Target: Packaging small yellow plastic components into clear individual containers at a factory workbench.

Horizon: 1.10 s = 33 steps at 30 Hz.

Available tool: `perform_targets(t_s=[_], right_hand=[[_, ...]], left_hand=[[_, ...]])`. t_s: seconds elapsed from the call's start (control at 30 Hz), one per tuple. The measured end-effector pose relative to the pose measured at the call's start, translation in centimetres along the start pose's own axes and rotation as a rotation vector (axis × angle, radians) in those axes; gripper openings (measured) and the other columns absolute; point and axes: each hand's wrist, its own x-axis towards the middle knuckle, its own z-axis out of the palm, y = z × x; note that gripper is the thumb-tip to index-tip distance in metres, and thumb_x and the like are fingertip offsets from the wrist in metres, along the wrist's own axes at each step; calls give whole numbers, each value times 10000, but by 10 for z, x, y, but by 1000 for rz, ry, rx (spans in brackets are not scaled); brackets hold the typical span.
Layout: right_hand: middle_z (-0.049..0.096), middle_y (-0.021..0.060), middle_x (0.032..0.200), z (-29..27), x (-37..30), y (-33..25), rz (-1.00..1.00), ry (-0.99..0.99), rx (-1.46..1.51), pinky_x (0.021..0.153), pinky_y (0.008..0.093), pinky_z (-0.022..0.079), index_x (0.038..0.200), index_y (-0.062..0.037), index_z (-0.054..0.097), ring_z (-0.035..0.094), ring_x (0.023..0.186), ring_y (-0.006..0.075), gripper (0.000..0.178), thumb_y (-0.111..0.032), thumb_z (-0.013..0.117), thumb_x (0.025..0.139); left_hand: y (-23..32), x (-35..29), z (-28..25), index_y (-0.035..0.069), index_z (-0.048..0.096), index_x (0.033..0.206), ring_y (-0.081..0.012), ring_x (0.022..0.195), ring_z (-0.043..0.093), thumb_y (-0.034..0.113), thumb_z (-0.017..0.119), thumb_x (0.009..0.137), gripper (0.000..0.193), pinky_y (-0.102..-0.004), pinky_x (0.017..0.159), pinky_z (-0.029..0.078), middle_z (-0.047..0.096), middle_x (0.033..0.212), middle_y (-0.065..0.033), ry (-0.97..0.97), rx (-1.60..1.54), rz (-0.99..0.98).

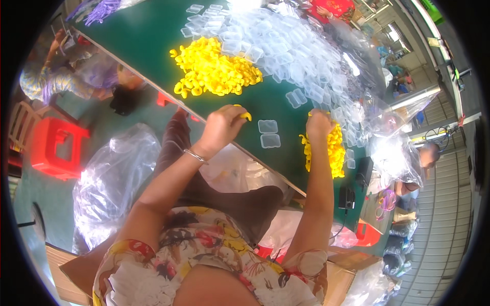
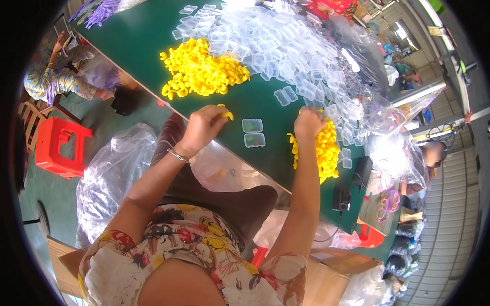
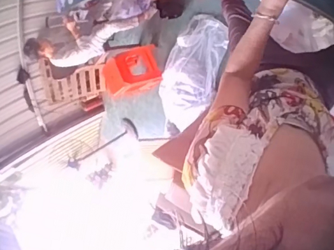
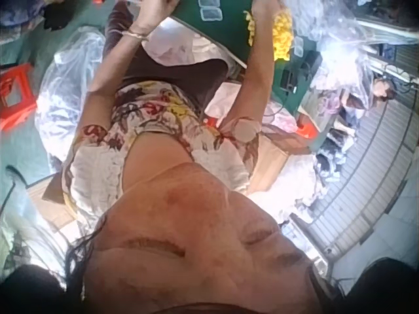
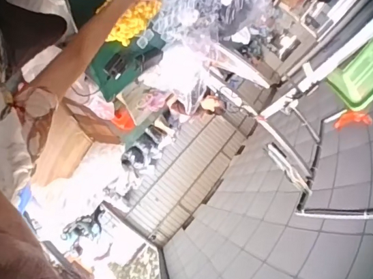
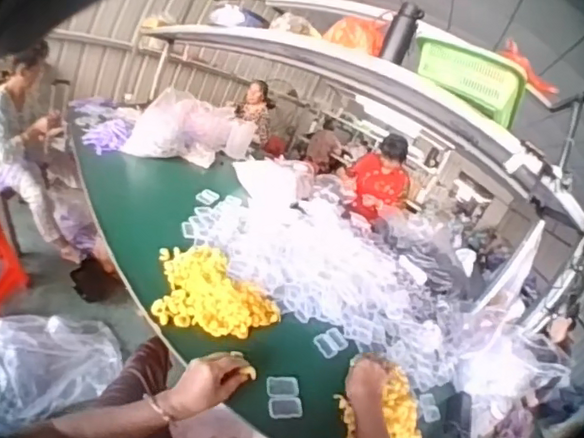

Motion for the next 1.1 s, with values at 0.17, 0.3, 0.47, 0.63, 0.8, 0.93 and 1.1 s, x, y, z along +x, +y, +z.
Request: perform_targets(t_s=[0.17,0.3,0.47,0.63,0.8,0.93,1.1], right_hand=[[675,55,963,-2,-11,3,-106,42,168,843,511,429,894,-143,702,621,1004,301,100,-151,619,839],[682,64,973,-6,-22,7,-157,106,124,830,512,433,921,-145,704,631,989,303,114,-155,626,838],[686,58,1044,-6,-5,28,-27,-35,296,861,537,427,987,-166,704,632,1035,281,160,-193,662,836],[675,62,1085,-1,4,13,-94,-108,230,883,567,415,1067,-180,704,625,1060,287,229,-232,675,846],[668,64,1091,6,10,6,4,-108,293,905,549,411,1072,-171,704,624,1057,282,220,-252,661,872],[666,66,1057,1,5,-2,-128,-27,260,890,532,414,1036,-151,707,626,1023,279,180,-232,641,889],[665,75,1026,-9,-16,-5,-207,103,255,857,517,429,1023,-139,707,623,1008,294,175,-221,660,877]], left_hand=[[20,-8,19,2,687,968,-277,694,672,15,723,801,172,-338,651,546,680,894,-158,-75,-148,-61],[22,-11,34,3,684,960,-287,687,669,32,723,797,170,-341,640,543,672,881,-160,-128,-157,-51],[28,-19,46,19,670,951,-313,728,666,49,713,800,160,-368,649,540,662,872,-155,-184,-161,-49],[30,-23,52,33,660,935,-347,820,645,74,700,804,144,-413,717,529,657,881,-149,-204,-37,8],[30,-23,55,41,657,929,-352,844,629,86,691,806,136,-427,750,520,646,868,-140,-206,20,56],[23,-23,59,32,656,892,-338,785,632,60,718,786,126,-414,677,521,629,857,-142,-115,68,143],[30,-23,56,40,661,936,-346,843,627,85,736,771,187,-416,725,527,592,972,-138,-119,130,77]])
